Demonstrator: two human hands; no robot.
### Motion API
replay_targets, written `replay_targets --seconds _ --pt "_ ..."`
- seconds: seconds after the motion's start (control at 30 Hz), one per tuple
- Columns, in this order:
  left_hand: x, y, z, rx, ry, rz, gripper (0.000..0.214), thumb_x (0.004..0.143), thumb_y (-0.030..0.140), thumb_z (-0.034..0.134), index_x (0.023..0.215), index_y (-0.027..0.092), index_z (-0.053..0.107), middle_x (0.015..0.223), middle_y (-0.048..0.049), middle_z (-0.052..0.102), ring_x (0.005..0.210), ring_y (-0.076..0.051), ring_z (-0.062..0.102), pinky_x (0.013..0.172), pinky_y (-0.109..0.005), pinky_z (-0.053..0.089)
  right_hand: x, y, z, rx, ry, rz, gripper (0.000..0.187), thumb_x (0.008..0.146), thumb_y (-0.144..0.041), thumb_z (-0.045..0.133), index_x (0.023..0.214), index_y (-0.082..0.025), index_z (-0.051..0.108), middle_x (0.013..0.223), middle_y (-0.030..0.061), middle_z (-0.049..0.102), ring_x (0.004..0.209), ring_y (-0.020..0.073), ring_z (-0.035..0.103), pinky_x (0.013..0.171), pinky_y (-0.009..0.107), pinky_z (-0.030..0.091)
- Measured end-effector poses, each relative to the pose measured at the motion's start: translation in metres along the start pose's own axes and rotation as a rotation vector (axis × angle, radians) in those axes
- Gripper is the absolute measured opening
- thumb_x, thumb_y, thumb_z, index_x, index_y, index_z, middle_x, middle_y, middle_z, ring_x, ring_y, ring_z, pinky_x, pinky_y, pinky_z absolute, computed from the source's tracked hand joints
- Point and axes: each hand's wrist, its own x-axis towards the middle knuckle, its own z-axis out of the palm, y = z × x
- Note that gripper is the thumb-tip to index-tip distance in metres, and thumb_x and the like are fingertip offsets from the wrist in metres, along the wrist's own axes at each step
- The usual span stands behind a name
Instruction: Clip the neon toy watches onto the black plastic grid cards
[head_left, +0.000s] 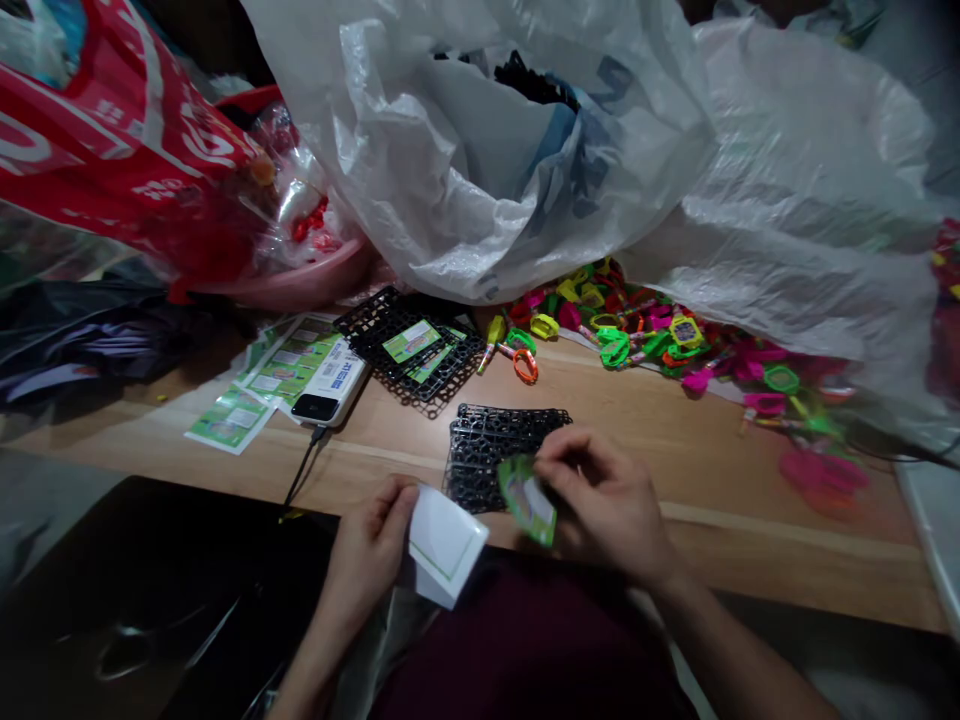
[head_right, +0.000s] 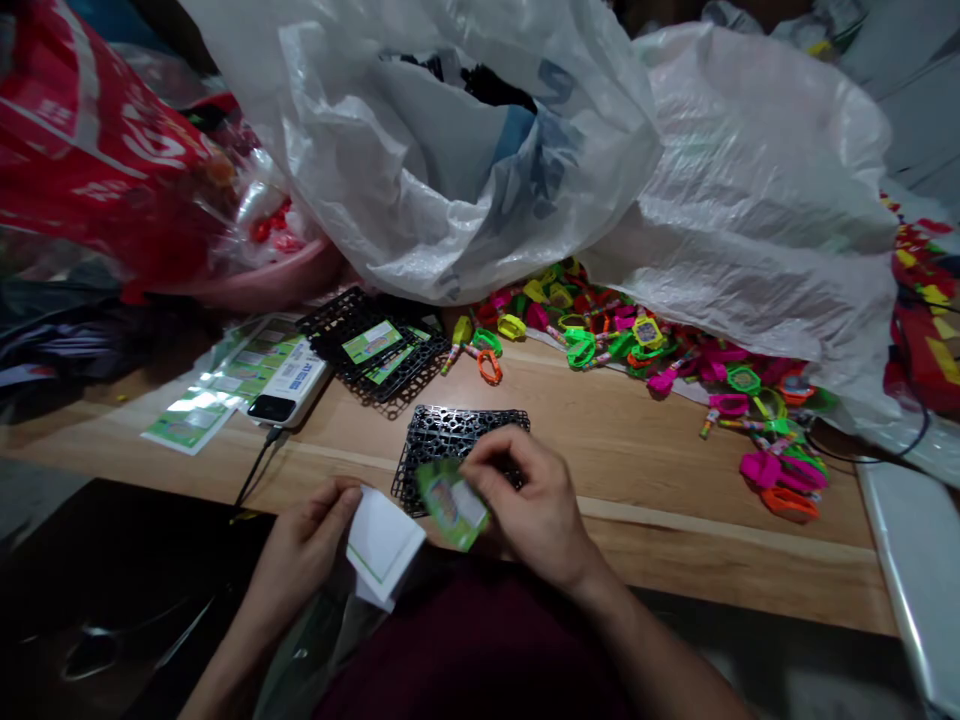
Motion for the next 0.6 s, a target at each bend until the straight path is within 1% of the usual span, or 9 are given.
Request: replay_targets --seconds 0.07,0.13,0.17,0.23,0.27,0.33,0.43,0.5,0.6 --pt "-0.006 0.008 0.013 0.152 -0.197 0.161 0.032 0.094 0.047 0.057 0.083 0.019 0.069 0.072 -0.0031 0.067 0.07 -0.017 0.062 0.064 -0.025 0.047 0.011 0.025 -0.011 -0.052 0.079 0.151 0.012 0.091 -0.033 0.07 0.091 -0.021 0.065 0.082 -0.0005 0.064 0.073 0.0152 0.059 0.066 0.027 0.048" --pt "-0.012 0.016 0.031 0.294 -0.384 0.376 0.028 0.1 0.034 0.046 0.09 0.02 0.068 0.105 -0.0087 0.075 0.092 -0.019 0.069 0.081 -0.028 0.052 0.022 0.052 -0.016 -0.089 0.106 0.207 0.019 0.088 -0.037 0.071 0.089 -0.02 0.064 0.078 -0.0015 0.062 0.069 0.0143 0.056 0.062 0.026 0.045" --pt "-0.013 0.019 0.041 0.351 -0.449 0.463 0.025 0.1 0.027 0.044 0.092 0.02 0.067 0.127 -0.0106 0.072 0.101 -0.019 0.069 0.086 -0.029 0.053 0.026 0.063 -0.017 -0.11 0.112 0.211 0.021 0.085 -0.038 0.072 0.089 -0.02 0.063 0.077 -0.0018 0.061 0.067 0.0143 0.055 0.061 0.026 0.045" --pt "-0.013 0.023 0.06 0.496 -0.531 0.57 0.023 0.094 0.013 0.044 0.094 0.021 0.065 0.156 -0.0108 0.053 0.103 -0.019 0.071 0.082 -0.029 0.054 0.03 0.077 -0.017 -0.173 0.11 0.215 0.022 0.082 -0.038 0.074 0.089 -0.019 0.063 0.075 -0.0022 0.061 0.066 0.0142 0.055 0.061 0.026 0.044" --pt "-0.012 0.024 0.067 0.588 -0.553 0.59 0.025 0.088 0.007 0.045 0.094 0.021 0.065 0.161 -0.0101 0.047 0.099 -0.019 0.073 0.077 -0.029 0.055 0.031 0.079 -0.016 -0.226 0.095 0.219 0.022 0.082 -0.037 0.074 0.089 -0.019 0.063 0.075 -0.0023 0.061 0.065 0.0144 0.056 0.061 0.026 0.043" --pt "-0.008 0.026 0.075 0.766 -0.581 0.589 0.035 0.079 -0.001 0.044 0.098 0.02 0.065 0.161 -0.0088 0.046 0.093 -0.021 0.074 0.068 -0.029 0.053 0.032 0.077 -0.017 -0.373 0.062 0.214 0.023 0.082 -0.038 0.074 0.09 -0.02 0.062 0.076 -0.0018 0.063 0.067 0.0154 0.057 0.063 0.027 0.042" --pt "-0.003 0.026 0.078 0.947 -0.62 0.532 0.044 0.077 -0.004 0.041 0.106 0.02 0.065 0.16 -0.007 0.046 0.094 -0.023 0.076 0.067 -0.03 0.054 0.033 0.071 -0.023 -0.609 0.06 0.169 0.033 0.081 -0.044 0.077 0.102 -0.021 0.063 0.085 0.0008 0.065 0.077 0.0196 0.06 0.069 0.03 0.041" --pt "-0.001 0.024 0.077 0.993 -0.65 0.48 0.045 0.078 -0.004 0.042 0.108 0.02 0.065 0.163 -0.0068 0.042 0.095 -0.023 0.076 0.069 -0.031 0.055 0.035 0.073 -0.028 -0.665 0.081 0.139 0.042 0.079 -0.048 0.079 0.107 -0.022 0.063 0.093 0.0036 0.065 0.086 0.0227 0.06 0.074 0.032 0.042" --pt "-0.001 0.019 0.076 0.895 -0.677 0.424 0.038 0.083 0.0 0.043 0.106 0.021 0.064 0.165 -0.0057 0.038 0.101 -0.024 0.075 0.075 -0.034 0.056 0.039 0.083 -0.033 -0.56 0.064 0.153 0.038 0.076 -0.049 0.081 0.095 -0.021 0.064 0.092 0.0046 0.064 0.084 0.0225 0.059 0.073 0.032 0.042"
